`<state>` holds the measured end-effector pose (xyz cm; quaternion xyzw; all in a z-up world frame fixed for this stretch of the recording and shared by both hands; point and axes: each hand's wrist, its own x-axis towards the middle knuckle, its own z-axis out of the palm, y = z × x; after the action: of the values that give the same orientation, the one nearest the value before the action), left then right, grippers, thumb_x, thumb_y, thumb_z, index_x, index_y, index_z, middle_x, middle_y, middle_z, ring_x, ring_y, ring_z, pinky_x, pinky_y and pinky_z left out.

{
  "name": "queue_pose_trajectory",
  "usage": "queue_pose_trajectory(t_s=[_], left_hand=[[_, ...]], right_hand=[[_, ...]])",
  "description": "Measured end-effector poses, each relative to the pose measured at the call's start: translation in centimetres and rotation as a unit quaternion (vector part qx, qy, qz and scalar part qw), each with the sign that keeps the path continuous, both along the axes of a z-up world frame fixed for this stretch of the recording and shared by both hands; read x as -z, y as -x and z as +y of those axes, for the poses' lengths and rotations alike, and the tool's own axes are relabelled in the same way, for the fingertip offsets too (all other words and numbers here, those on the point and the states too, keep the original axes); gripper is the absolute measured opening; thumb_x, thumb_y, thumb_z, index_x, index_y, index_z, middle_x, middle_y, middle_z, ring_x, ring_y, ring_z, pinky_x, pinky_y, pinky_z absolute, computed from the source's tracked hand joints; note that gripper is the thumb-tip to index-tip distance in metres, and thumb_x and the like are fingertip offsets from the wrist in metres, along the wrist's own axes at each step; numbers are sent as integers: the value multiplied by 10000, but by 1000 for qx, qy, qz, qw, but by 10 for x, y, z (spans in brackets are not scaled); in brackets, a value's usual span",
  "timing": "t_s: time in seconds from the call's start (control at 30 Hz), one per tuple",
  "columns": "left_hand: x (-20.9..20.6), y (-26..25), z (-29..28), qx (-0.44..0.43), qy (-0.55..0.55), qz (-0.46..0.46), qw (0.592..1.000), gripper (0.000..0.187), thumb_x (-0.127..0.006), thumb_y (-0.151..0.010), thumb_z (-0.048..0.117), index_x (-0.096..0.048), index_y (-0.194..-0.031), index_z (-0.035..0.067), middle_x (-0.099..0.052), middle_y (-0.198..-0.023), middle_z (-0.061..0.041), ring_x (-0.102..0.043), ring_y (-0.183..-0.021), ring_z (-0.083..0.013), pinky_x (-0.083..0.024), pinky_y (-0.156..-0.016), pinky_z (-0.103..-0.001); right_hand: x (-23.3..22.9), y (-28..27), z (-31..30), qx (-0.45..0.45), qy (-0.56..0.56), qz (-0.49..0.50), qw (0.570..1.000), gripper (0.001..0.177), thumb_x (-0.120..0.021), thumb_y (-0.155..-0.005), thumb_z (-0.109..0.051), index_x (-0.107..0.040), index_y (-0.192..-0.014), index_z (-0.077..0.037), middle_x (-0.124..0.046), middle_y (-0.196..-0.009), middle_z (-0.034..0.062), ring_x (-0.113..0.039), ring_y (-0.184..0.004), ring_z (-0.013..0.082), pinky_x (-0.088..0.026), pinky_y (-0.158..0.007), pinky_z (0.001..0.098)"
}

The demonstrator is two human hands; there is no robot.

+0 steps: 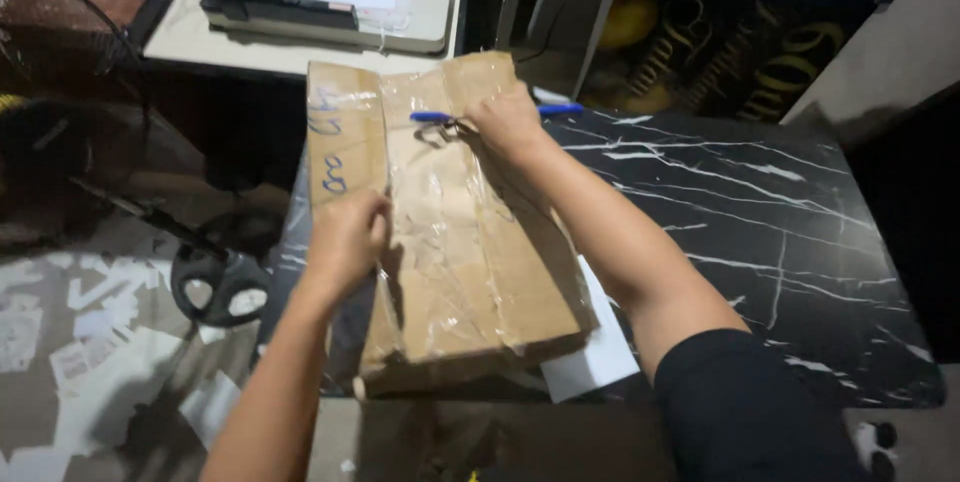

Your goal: Opening a large shipping box and wiping down individual packs of crayons and writing pads.

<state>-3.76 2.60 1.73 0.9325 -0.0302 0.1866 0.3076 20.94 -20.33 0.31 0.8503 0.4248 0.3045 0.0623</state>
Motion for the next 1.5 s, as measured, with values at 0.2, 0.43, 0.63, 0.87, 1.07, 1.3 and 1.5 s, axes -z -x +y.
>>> queue_pose_trajectory(t_s=[0.2,0.43,0.63,0.87,1.07,1.3,1.5], left_hand=[[-9,2,-31,-89,-47,79,992,137,-648,-934,188,-738,-1002,111,-713,-896,-195,-689,-844,-412,-543,-756,-522],[54,-3,-48,-104,-118,-94,983,121,-645,-847,67,-687,-960,72,-701,-1026,-131,-659,-957,-372,-545,-807,-478],[59,10,-58,-93,-147,-64,983,188,-643,-851,78,-646,-1029,18,-670,-1018,-180,-624,-978,-390,-511,-855,-490],[35,115,-119,-37,-270,-12,962,655,-669,-793,544,-653,-1232,58,-588,-1367,-157,-431,-1381,-483,-368,-1019,-717],[40,110,-107,-110,-273,2,956,528,-612,-912,524,-656,-1326,200,-497,-1533,-247,-401,-1382,-569,-339,-1065,-700],[65,107,-67,-122,-275,27,953,421,-594,-974,434,-675,-1349,261,-473,-1563,-225,-420,-1400,-564,-312,-1087,-727],[66,90,-18,-102,-237,56,965,433,-624,-956,458,-652,-1228,122,-476,-1570,-221,-417,-1437,-514,-321,-1119,-704]], right_hand=[[26,5,29,23,-47,301,952,202,-609,-893,-218,-764,-914,-91,-728,-860,196,-709,-778,392,-521,-660,521],[28,85,46,71,-2,494,866,339,-658,-917,-337,-753,-941,-12,-713,-901,247,-695,-805,393,-544,-704,503],[13,136,4,105,109,554,819,448,-627,-950,-430,-752,-950,0,-752,-869,220,-723,-804,385,-563,-756,492],[27,111,-102,71,-100,548,827,631,-729,-837,-521,-650,-1196,-9,-733,-1026,231,-726,-956,368,-557,-856,464],[56,135,-109,156,-210,497,828,622,-716,-882,-485,-627,-1284,-19,-414,-1448,317,-499,-1281,473,-431,-1071,457],[52,160,-82,143,-280,520,794,611,-703,-871,-477,-625,-1274,-26,-436,-1431,301,-515,-1314,457,-433,-1115,437],[49,211,-28,129,-362,505,773,500,-712,-907,-426,-687,-1238,-53,-257,-1508,375,-395,-1353,535,-379,-1116,479]])
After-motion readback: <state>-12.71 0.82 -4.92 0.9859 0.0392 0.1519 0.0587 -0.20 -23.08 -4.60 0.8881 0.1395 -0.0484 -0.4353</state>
